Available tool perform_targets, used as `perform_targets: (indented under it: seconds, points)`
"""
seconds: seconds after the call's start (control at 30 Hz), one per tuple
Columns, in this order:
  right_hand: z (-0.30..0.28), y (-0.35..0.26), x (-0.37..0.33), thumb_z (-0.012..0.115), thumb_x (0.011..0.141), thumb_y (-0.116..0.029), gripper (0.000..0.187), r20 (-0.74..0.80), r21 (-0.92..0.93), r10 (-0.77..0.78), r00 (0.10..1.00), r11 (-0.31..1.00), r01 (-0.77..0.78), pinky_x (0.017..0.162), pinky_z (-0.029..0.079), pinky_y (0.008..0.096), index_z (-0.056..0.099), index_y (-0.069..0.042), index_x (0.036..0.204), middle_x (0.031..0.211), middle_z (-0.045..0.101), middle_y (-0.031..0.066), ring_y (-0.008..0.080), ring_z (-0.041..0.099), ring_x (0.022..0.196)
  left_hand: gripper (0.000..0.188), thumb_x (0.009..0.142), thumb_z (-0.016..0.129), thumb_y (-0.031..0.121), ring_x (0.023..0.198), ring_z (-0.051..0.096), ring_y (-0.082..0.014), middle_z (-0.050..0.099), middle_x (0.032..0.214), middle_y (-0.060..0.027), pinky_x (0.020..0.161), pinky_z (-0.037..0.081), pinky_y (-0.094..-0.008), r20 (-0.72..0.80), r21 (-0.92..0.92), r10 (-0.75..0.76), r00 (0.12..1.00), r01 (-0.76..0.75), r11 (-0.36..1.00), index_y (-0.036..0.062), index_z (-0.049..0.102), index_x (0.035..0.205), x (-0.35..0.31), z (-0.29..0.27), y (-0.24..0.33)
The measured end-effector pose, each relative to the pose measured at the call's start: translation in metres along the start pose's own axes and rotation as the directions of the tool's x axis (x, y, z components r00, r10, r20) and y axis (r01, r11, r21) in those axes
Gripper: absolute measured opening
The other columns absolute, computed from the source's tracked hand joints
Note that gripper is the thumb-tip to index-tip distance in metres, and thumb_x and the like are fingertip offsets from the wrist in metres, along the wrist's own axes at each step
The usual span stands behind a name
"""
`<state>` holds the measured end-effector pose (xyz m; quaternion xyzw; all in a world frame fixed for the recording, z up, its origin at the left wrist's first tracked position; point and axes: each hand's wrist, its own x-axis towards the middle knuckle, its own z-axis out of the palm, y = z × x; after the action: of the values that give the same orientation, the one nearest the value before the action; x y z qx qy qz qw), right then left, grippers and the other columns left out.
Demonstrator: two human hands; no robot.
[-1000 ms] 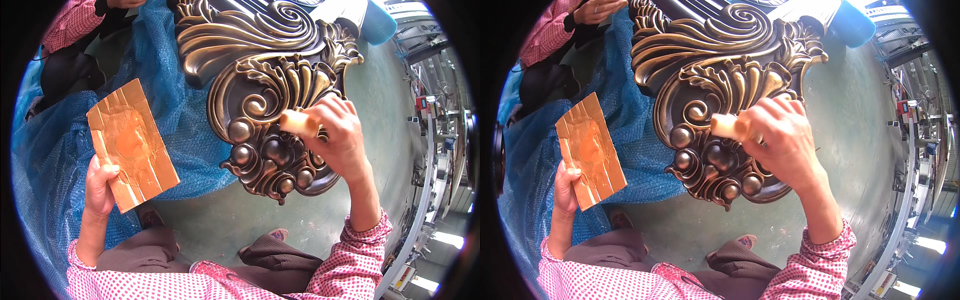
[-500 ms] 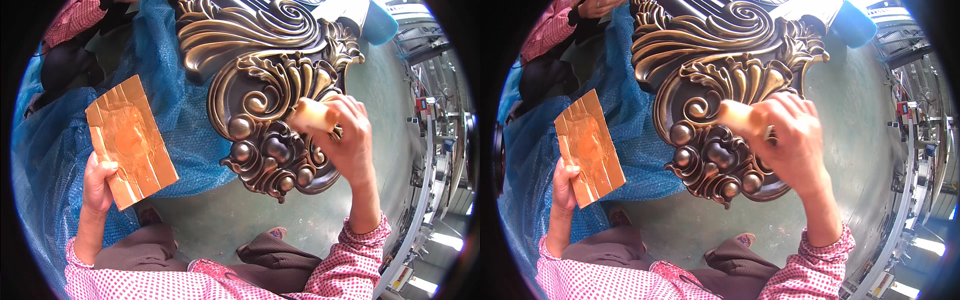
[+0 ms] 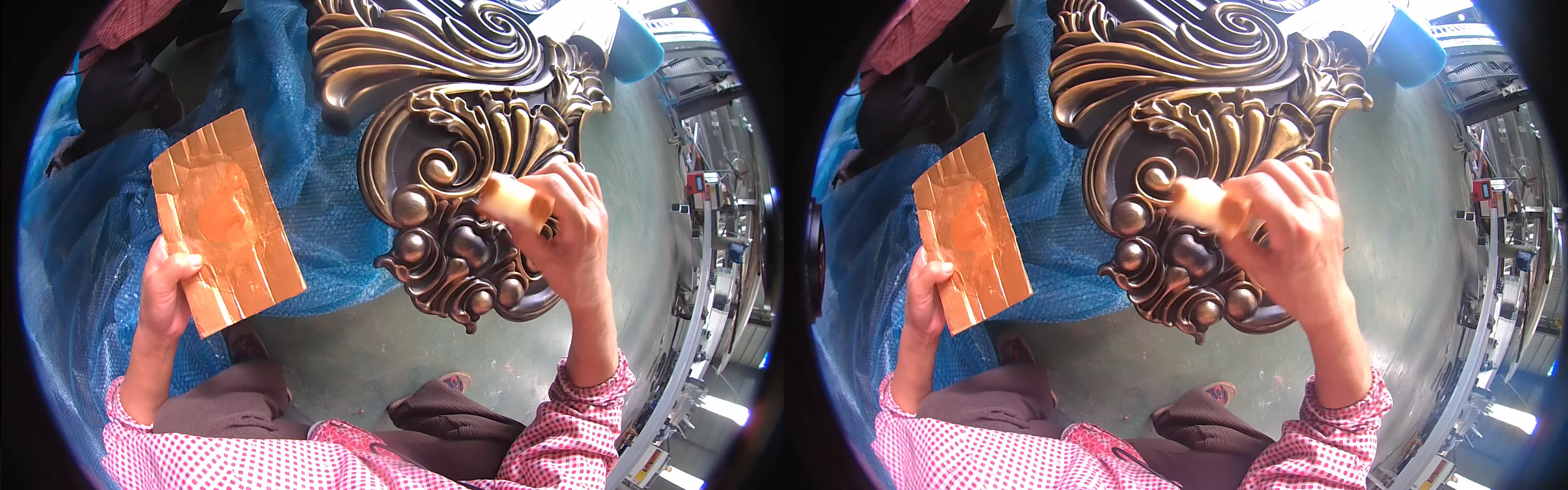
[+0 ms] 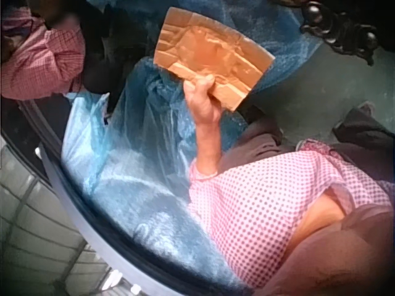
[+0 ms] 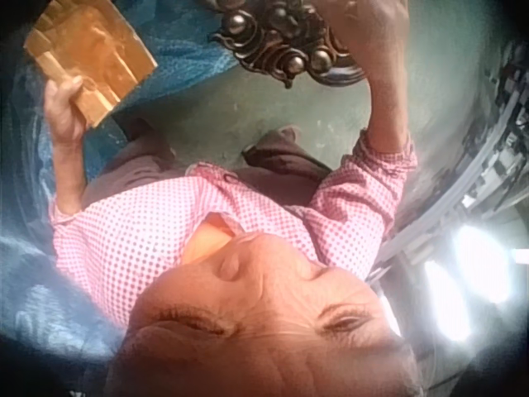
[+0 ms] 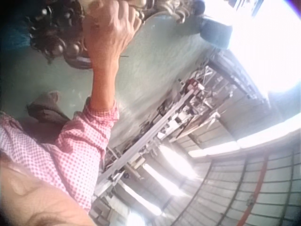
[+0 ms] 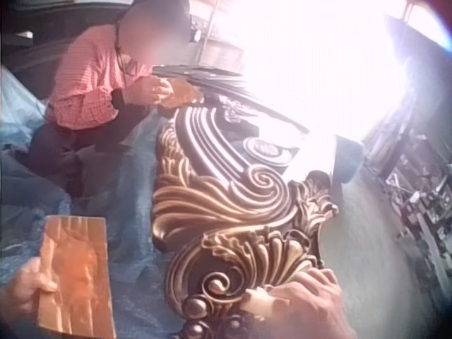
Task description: The person applies gold leaf to an ornate decorative piece using a sponge and a gold leaf sheet. They repeatedly dab the sponge onto the gold leaf and then press it onto the intricate carvings of the object.
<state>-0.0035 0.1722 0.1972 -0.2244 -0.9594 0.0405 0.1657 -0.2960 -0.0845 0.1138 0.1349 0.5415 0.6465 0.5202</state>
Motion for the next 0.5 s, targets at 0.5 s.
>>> perform_targets:
  seconds: [0.5]
  points:
    - [0.013, 0.009, 0.002, 0.073, 0.061, -0.013, 0.028, 0.077, -0.076, -0.094, 0.993, 0.992, 0.099, 0.078, 0.040, 0.0372, 0.062, -0.011, 0.086, 0.082, 0.058, 0.0036, 0.0241, 0.057, 0.084, 0.058, 0.077, 0.052, 0.007, 0.108, 0.058, -0.0241, 0.054, 0.121, -0.0171, 0.095, 0.047, -0.0365, -0.013, -0.001, 0.019, 1.000, -0.019, 1.000, -0.0052, 0.034, 0.131, -0.001, -0.002, -0.001]
